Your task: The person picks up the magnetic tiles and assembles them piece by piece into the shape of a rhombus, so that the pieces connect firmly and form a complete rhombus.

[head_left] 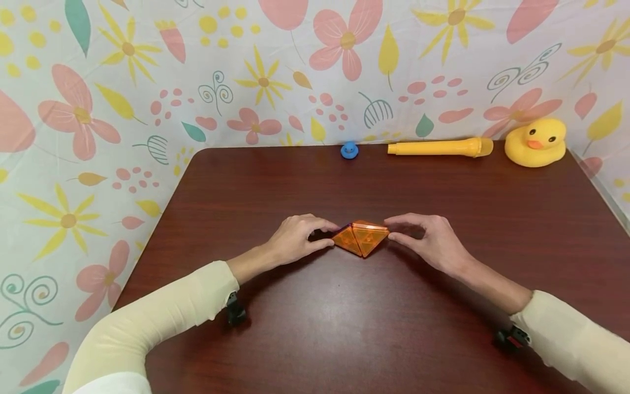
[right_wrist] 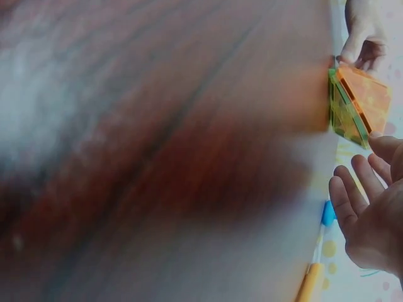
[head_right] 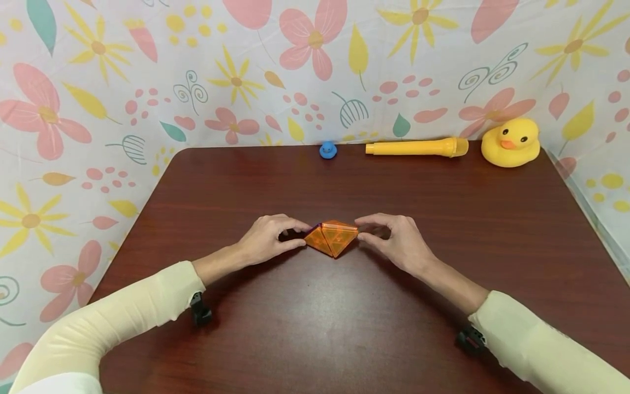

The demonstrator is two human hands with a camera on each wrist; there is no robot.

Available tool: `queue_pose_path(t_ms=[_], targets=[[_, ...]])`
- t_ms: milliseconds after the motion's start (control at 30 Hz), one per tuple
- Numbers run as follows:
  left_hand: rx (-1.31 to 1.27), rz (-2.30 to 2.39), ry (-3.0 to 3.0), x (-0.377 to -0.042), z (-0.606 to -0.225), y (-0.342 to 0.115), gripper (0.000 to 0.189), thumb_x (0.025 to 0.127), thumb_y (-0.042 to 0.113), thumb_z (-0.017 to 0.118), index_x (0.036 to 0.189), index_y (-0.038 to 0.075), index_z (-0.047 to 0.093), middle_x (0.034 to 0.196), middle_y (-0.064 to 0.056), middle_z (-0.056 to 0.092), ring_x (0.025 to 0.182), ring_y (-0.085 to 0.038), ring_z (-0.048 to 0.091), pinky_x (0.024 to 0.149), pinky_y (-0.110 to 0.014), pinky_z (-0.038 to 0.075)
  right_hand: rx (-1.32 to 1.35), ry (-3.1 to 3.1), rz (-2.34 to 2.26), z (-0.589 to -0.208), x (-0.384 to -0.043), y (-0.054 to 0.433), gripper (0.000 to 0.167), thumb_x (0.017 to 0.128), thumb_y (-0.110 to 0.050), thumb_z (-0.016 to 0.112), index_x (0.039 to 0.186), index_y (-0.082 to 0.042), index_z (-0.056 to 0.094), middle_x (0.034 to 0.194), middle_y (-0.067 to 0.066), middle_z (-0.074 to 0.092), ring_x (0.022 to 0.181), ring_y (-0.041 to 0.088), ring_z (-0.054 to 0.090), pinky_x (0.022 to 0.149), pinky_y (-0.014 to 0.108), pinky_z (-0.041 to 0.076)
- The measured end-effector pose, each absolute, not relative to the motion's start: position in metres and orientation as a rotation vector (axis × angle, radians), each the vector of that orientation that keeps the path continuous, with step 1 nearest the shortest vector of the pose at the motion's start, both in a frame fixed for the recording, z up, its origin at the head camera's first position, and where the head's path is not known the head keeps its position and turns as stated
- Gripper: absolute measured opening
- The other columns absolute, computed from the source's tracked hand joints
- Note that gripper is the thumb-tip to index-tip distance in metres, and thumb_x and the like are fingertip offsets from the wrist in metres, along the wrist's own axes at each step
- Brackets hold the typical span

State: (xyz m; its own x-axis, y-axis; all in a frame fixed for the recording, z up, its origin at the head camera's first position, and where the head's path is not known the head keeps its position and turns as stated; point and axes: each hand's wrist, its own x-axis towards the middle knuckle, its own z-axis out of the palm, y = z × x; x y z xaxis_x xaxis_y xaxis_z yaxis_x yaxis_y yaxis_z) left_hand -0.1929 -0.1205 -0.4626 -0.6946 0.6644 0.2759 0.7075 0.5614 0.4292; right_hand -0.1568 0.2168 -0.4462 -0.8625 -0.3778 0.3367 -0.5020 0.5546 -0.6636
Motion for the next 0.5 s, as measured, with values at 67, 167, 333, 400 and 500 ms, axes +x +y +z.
queue_pose_path(t_ms=[67,167,333,400,500], targets=[[-1.186,-0.806,-2.703,-0.193,-0.461,-0.123,0.032,0.096,0.031,0.083,0.127,0.022,0.079,0.112,0.008,0.078,0.099,-0.007,0.068,0.075,-0.027,0.052,0.745,-2.630,1.193,-0.444,-0.158,0.220,0.037,0.087,-0.003,0.088,0.123,-0.010,0.080,0.116,0.001,0.079,0.098,0.019,0.073,0.078,0.022,0.059],[-1.189,-0.816,-2.694,-0.196,-0.457,-0.129,0.033,0.096,0.029,0.083,0.127,0.020,0.079,0.114,0.008,0.078,0.099,-0.008,0.069,0.077,-0.027,0.054,0.757,-2.638,1.155,-0.441,-0.159,0.225,0.041,0.087,-0.003,0.088,0.126,-0.010,0.078,0.119,0.003,0.078,0.101,0.021,0.074,0.082,0.027,0.060],[-1.159,-0.830,-2.703,-0.201,-0.448,-0.143,0.037,0.096,0.026,0.083,0.130,0.015,0.076,0.120,0.005,0.077,0.103,-0.013,0.071,0.085,-0.033,0.058,0.752,-2.697,1.066,-0.434,-0.160,0.237,0.050,0.089,-0.009,0.088,0.136,-0.014,0.073,0.130,0.003,0.074,0.119,0.026,0.069,0.095,0.051,0.056],[-1.124,-0.811,-2.732,-0.204,-0.444,-0.149,0.039,0.098,0.028,0.081,0.134,0.015,0.074,0.125,0.005,0.076,0.111,-0.015,0.071,0.092,-0.037,0.057,0.723,-2.727,1.059,-0.431,-0.160,0.242,0.052,0.092,-0.014,0.087,0.141,-0.016,0.070,0.136,0.005,0.071,0.125,0.030,0.066,0.099,0.057,0.053],[-1.061,-0.750,-2.794,-0.208,-0.438,-0.160,0.046,0.101,0.033,0.077,0.142,0.014,0.069,0.137,0.002,0.071,0.127,-0.019,0.065,0.105,-0.045,0.052,0.690,-2.785,1.028,-0.426,-0.161,0.251,0.057,0.096,-0.022,0.083,0.149,-0.018,0.063,0.149,0.010,0.063,0.136,0.036,0.059,0.105,0.063,0.047]])
